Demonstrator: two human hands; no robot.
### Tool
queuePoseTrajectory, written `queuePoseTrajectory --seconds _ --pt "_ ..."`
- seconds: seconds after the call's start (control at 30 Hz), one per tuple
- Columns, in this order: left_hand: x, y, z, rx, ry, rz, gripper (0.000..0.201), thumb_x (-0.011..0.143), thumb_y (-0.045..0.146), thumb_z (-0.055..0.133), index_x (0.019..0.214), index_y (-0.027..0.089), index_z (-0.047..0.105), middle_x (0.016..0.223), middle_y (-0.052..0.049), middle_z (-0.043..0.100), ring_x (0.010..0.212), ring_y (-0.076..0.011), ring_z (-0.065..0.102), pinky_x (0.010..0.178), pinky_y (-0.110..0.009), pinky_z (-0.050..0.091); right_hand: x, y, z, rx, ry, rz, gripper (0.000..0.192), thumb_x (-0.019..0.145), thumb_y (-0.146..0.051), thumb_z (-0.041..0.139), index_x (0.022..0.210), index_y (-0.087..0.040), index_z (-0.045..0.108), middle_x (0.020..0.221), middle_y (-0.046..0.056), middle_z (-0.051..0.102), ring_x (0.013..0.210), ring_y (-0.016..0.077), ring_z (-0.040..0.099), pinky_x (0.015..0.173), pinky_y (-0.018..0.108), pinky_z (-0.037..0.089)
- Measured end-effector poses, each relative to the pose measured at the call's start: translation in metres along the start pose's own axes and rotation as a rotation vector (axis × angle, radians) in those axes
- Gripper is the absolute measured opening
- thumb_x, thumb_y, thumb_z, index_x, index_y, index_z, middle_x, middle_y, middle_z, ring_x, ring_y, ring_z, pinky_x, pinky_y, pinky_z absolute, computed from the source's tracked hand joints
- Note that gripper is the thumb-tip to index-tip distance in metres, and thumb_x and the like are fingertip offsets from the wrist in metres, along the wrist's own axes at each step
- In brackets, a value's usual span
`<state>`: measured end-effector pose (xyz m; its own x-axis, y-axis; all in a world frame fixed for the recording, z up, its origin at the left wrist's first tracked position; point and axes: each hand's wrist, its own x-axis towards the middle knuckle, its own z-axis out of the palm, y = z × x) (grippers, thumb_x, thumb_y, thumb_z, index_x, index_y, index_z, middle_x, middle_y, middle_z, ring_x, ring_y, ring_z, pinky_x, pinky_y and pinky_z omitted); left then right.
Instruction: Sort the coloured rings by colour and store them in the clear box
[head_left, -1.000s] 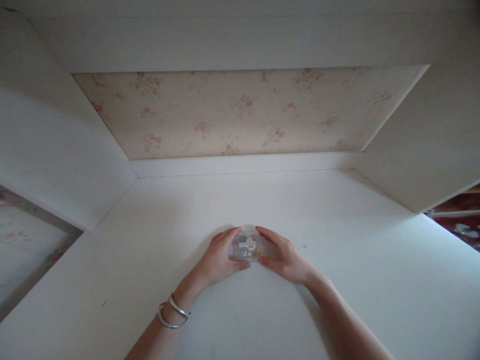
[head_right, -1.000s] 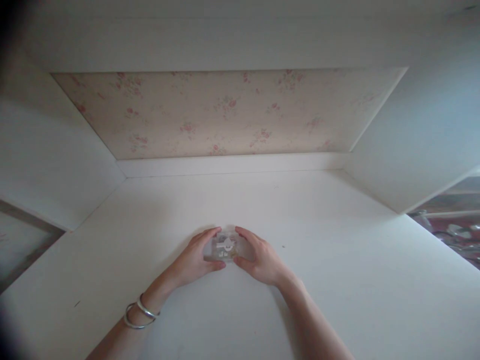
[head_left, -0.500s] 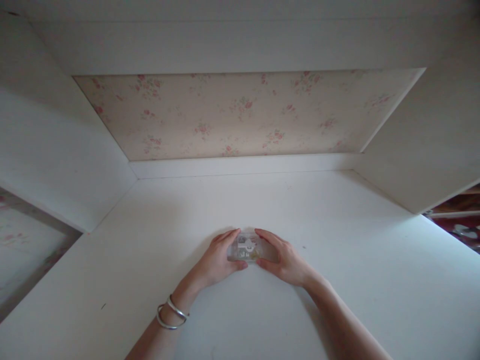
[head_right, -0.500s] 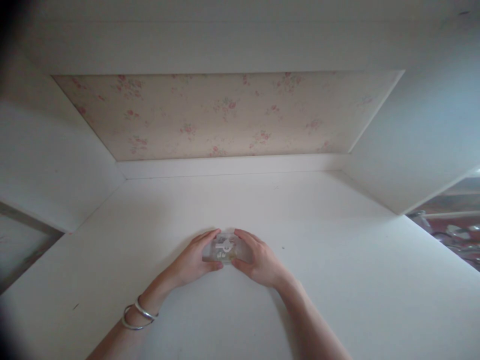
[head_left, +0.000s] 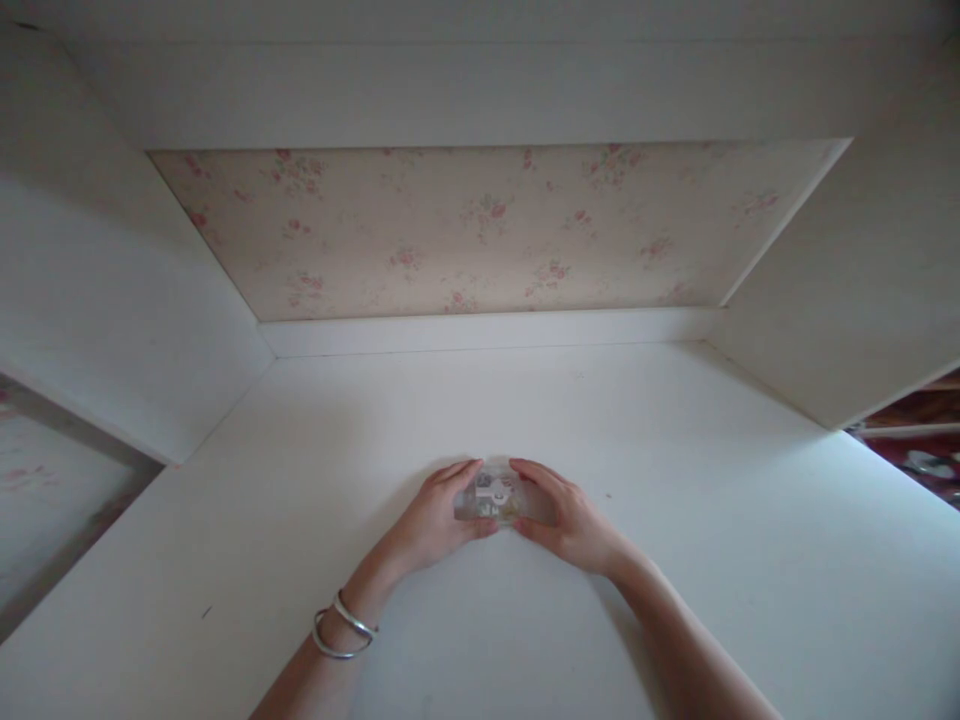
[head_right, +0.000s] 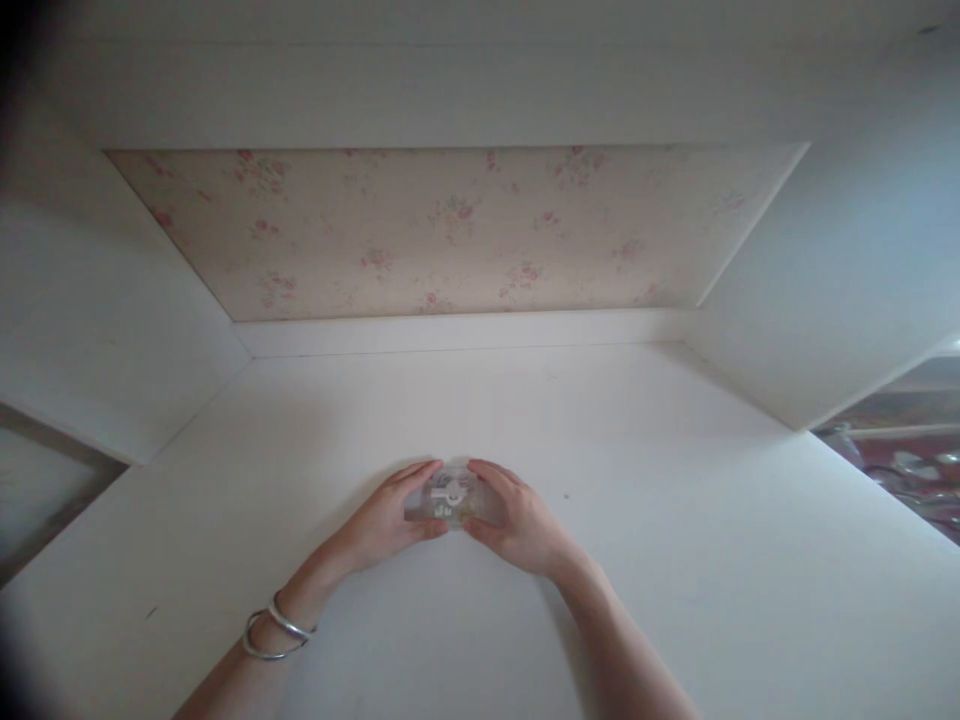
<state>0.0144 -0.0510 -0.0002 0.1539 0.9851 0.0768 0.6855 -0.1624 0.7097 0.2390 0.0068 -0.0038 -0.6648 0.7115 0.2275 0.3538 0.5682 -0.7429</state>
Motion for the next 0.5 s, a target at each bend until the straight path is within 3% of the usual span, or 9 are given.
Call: queuePoseTrajectory --seconds 0.5 --pt "-0.0007 0.0033 -0.0012 -0.052 -0.012 -0.032 0.079 0.065 0.046 0.073 0.135 0.023 0.043 0.141 -0.008 0.041 0.128 -0.0268 0.037 0.109 -0.042 0.030 0.0005 -0.0003 -0.0012 0.044 -0.001 0.034 0.063 0.072 -0.031 0.068 0.130 -0.025 0.044 0.128 0.009 0.052 0.115 0.0251 0.050 0.097 0.044 0.041"
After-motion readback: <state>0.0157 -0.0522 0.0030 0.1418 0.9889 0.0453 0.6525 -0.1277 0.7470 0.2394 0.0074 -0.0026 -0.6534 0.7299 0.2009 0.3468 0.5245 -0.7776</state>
